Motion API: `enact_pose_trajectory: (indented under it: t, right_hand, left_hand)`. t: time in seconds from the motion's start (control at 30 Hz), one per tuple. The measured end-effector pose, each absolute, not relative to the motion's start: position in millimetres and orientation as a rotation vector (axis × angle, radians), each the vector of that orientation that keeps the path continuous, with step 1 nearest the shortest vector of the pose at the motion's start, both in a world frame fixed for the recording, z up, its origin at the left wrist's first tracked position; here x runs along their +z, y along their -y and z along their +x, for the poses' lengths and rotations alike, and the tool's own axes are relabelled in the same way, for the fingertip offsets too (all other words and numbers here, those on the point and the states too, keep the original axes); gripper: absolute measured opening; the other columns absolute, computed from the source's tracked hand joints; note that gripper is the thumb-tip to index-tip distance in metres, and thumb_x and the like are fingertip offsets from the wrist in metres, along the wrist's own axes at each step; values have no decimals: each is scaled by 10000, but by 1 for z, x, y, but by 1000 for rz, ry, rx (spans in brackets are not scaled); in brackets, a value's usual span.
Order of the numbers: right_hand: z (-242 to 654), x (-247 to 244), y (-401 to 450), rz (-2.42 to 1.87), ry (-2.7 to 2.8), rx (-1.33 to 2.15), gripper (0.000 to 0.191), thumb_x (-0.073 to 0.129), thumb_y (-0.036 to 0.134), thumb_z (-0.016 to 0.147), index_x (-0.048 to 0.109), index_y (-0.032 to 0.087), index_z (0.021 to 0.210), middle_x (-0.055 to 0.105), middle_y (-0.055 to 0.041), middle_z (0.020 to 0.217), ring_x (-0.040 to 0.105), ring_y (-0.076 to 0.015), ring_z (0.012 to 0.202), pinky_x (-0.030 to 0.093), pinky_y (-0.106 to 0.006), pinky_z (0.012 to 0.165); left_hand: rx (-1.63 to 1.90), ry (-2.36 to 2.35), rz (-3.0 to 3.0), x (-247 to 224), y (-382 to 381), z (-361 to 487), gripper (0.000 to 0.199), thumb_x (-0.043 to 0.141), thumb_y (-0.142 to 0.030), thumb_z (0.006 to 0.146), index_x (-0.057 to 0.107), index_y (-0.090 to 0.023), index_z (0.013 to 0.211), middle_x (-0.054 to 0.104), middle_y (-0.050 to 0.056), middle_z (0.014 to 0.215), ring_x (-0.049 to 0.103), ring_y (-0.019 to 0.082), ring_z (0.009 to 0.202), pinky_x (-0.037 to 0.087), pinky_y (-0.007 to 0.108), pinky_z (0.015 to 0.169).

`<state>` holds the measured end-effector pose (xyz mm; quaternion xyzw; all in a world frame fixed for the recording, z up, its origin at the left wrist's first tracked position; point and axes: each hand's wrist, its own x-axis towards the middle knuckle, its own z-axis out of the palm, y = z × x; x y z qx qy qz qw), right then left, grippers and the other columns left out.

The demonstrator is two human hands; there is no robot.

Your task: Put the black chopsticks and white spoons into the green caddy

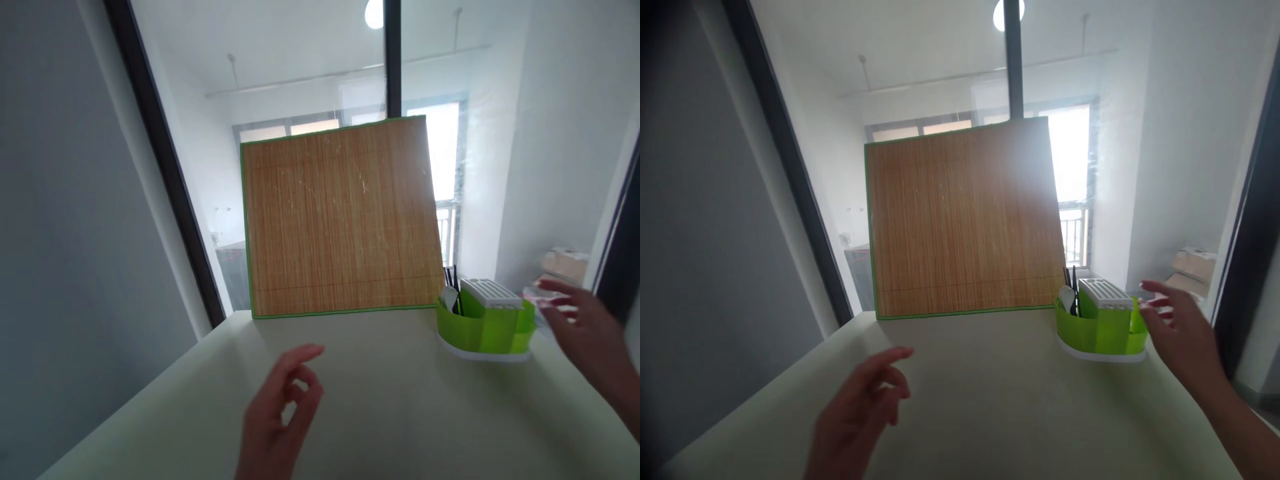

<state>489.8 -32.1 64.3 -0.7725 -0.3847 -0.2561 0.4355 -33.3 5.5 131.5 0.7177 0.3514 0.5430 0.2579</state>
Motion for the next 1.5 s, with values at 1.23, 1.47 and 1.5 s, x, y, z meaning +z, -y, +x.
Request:
enact_pose_trajectory:
  t: [1.23,1.47,1.5]
  right_hand:
    - [286,-23,-60,-1655,1593,-363,241,413,392,800,492,185,896,544,-89,897,516,-247,866,446,-380,728]
    - [269,-29,-58,-1555,1600,-322,235,430,396,806,491,188,896,533,-82,910,516,-246,868,449,-389,744]
    - [267,-31,-58,-1524,1590,-304,236,427,393,811,490,188,910,528,-80,922,520,-240,870,451,-384,750]
  left_hand:
    - [872,-1327,2308,-22,-36,-18,283,459,-171,755,598,-260,985,602,-24,977,557,124,749,416,234,743]
    - [1060,-1259,2222,-22,-35,-18,227,459,-187,787,607,-234,953,614,-16,937,552,108,701,427,235,739]
    - [1115,-1269,2180,-20,-38,-19,222,447,-196,803,603,-226,959,618,-10,932,552,109,705,432,238,739]
